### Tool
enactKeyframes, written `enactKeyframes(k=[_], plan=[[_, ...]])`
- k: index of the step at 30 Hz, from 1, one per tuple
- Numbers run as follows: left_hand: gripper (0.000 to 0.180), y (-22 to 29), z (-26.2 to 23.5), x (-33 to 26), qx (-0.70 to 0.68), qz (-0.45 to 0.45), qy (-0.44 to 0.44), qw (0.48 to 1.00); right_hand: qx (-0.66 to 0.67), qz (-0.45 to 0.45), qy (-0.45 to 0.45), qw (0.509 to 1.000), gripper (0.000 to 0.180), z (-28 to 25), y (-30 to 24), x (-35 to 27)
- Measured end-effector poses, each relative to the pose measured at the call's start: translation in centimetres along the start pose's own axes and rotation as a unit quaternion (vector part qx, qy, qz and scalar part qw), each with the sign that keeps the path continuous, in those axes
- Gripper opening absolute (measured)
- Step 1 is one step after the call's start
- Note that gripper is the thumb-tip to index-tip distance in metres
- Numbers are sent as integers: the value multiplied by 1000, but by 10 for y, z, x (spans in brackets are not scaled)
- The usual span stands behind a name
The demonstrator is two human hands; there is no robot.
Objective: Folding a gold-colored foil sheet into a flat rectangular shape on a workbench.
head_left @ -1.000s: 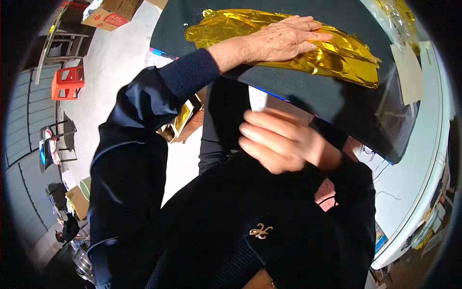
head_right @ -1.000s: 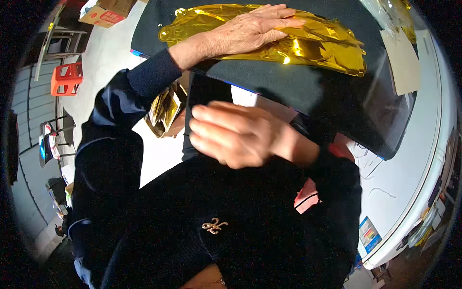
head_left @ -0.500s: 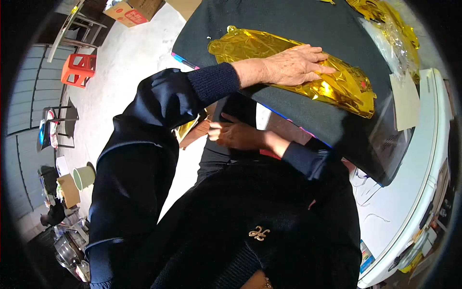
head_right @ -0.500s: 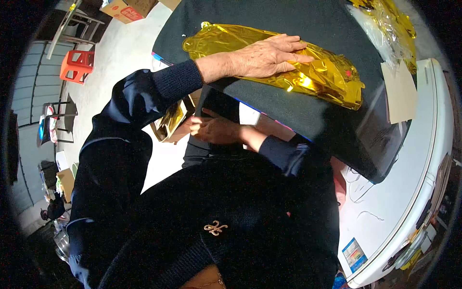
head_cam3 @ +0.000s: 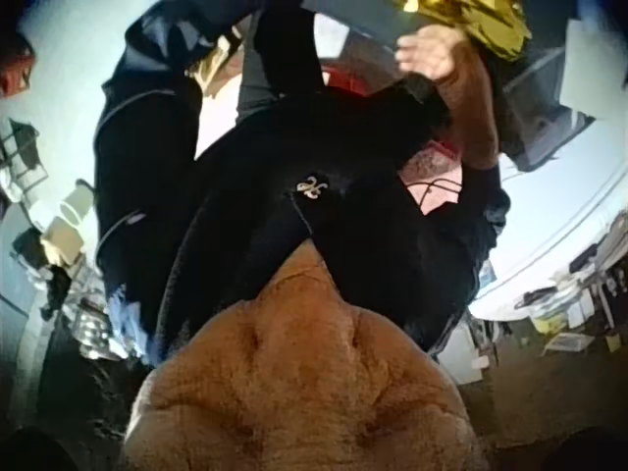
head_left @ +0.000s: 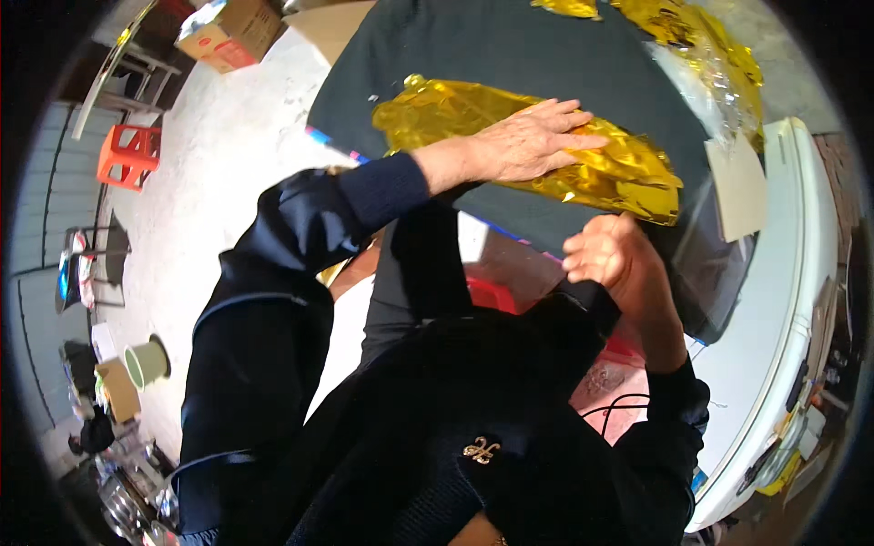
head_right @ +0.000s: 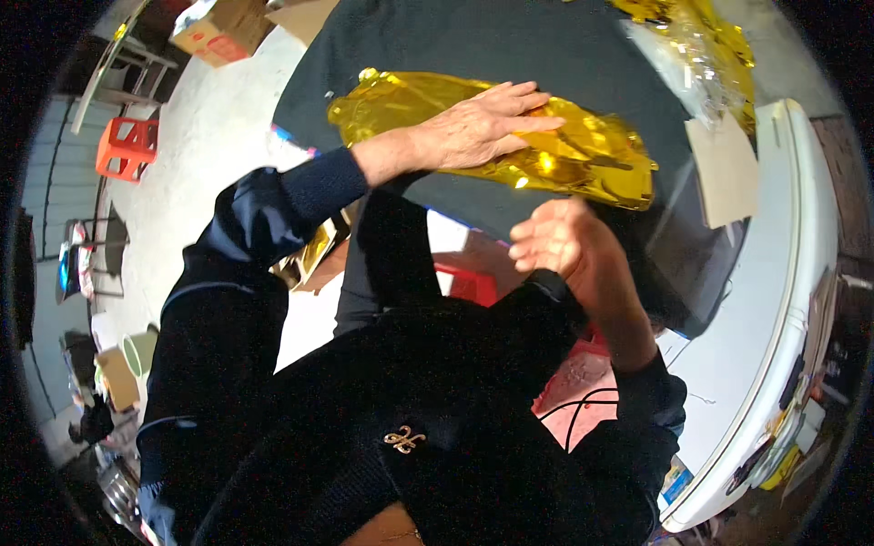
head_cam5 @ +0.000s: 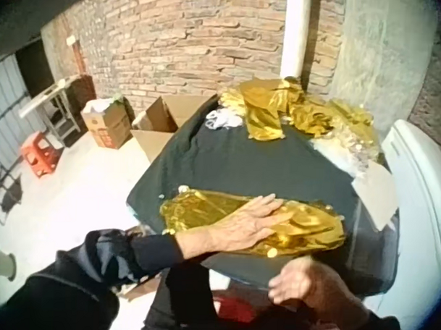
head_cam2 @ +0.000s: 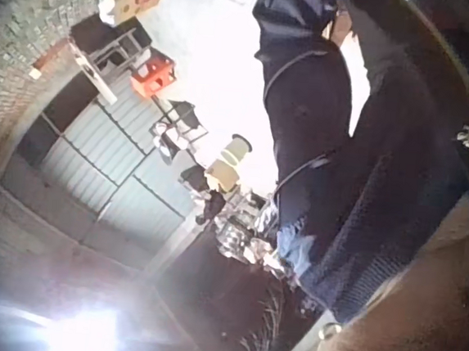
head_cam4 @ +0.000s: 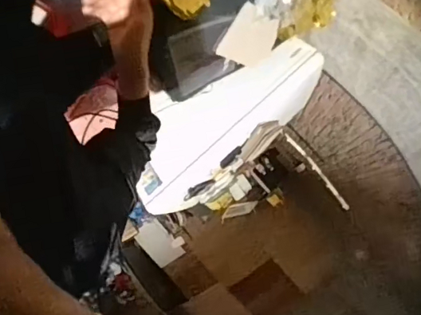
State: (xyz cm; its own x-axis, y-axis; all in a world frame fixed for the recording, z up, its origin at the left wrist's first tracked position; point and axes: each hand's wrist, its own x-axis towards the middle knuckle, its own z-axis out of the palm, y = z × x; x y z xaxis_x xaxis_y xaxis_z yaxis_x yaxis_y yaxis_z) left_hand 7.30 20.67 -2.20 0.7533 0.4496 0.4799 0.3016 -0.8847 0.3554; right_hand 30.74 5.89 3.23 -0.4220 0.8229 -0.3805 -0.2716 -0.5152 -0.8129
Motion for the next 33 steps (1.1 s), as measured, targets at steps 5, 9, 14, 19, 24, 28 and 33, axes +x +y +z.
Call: enactKeyframes(k=[5,9,14,19,24,28,33], plan=[[50,8,-13,-12,3,-44,-32,999,207,45,-6,977,82,-51,-33,25],[53,12,-15,-10,5,-53,-50,997,125,111,32,985,83,-48,-55,41],[54,15,-17,-7,4,-54,-51,997,10,83,42,996,69,-47,-68,49],[75,21,-24,-5,-36,-68,-25,997,-138,31,7,990,52,-45,-80,41],[84,23,-29,-4,-66,-77,-18,995,-174,-2,27,984,36,-52,-74,45],[77,19,-22,-4,-32,-108,-44,993,-129,-39,29,990,27,-53,-71,51],[70,22,-21,-1,-20,-113,-40,993,-68,-69,2,995,27,-67,-56,56]])
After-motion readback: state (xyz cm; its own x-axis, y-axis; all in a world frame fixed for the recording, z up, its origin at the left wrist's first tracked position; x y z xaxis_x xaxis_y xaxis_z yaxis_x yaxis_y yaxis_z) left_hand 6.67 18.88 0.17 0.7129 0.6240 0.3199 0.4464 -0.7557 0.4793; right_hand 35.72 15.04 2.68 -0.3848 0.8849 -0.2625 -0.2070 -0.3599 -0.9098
